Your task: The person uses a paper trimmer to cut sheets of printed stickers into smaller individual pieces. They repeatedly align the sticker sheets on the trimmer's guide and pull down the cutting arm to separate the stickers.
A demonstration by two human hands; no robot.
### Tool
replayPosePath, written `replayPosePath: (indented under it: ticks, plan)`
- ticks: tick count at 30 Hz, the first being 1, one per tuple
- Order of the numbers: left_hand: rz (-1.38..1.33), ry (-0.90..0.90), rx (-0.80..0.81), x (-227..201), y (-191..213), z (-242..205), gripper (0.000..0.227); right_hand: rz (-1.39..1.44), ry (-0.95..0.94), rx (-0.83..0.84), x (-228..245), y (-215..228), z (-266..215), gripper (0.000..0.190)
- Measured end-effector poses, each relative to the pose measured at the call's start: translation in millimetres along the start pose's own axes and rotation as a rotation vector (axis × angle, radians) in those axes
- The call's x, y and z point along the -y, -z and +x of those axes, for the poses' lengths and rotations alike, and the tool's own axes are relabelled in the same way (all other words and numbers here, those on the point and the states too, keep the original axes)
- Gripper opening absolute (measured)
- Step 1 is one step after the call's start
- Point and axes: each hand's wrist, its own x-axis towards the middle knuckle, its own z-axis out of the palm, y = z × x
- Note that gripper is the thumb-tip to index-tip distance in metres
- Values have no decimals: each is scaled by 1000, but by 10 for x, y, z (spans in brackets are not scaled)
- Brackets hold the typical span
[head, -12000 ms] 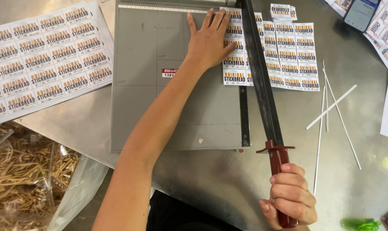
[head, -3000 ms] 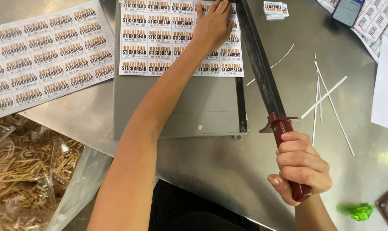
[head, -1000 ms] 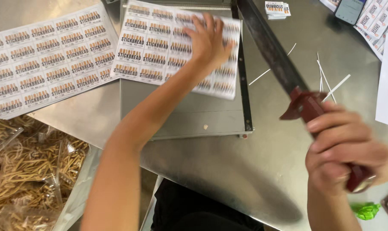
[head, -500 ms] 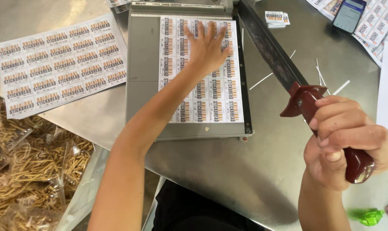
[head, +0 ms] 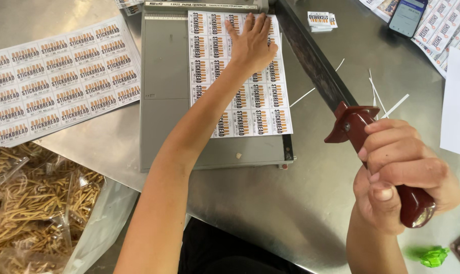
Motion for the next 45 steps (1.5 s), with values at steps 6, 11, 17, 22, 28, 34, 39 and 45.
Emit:
replayPosePath:
  ticks: [6, 11, 17, 22, 28, 34, 39, 45]
  plan:
    - [-12, -10, -39, 21, -60, 14, 70, -12, 23, 4, -27, 3, 13, 27]
    - [-15, -11, -46, 27, -70, 14, 71, -22, 27, 5, -18, -3, 8, 26]
    - [-16, -10, -38, 33, -62, 15, 71, -18, 11, 7, -5, -2, -8, 25]
    - [-2, -11, -41, 32, -65, 15, 71, -32, -9, -16, 14, -12, -42, 26]
    - [4, -5, -28, 28, -62, 18, 71, -39, 0, -2, 22, -17, -52, 29]
    - [-5, -11, -46, 39, -70, 9, 70, -45, 47, 26, -20, -8, -112, 30]
    - [-7, -13, -55, 30, -64, 13, 70, -112, 21, 116, 52, 23, -260, 27]
    - [-11, -10, -65, 28, -50, 4, 71, -149, 35, 173, 16, 84, -458, 26]
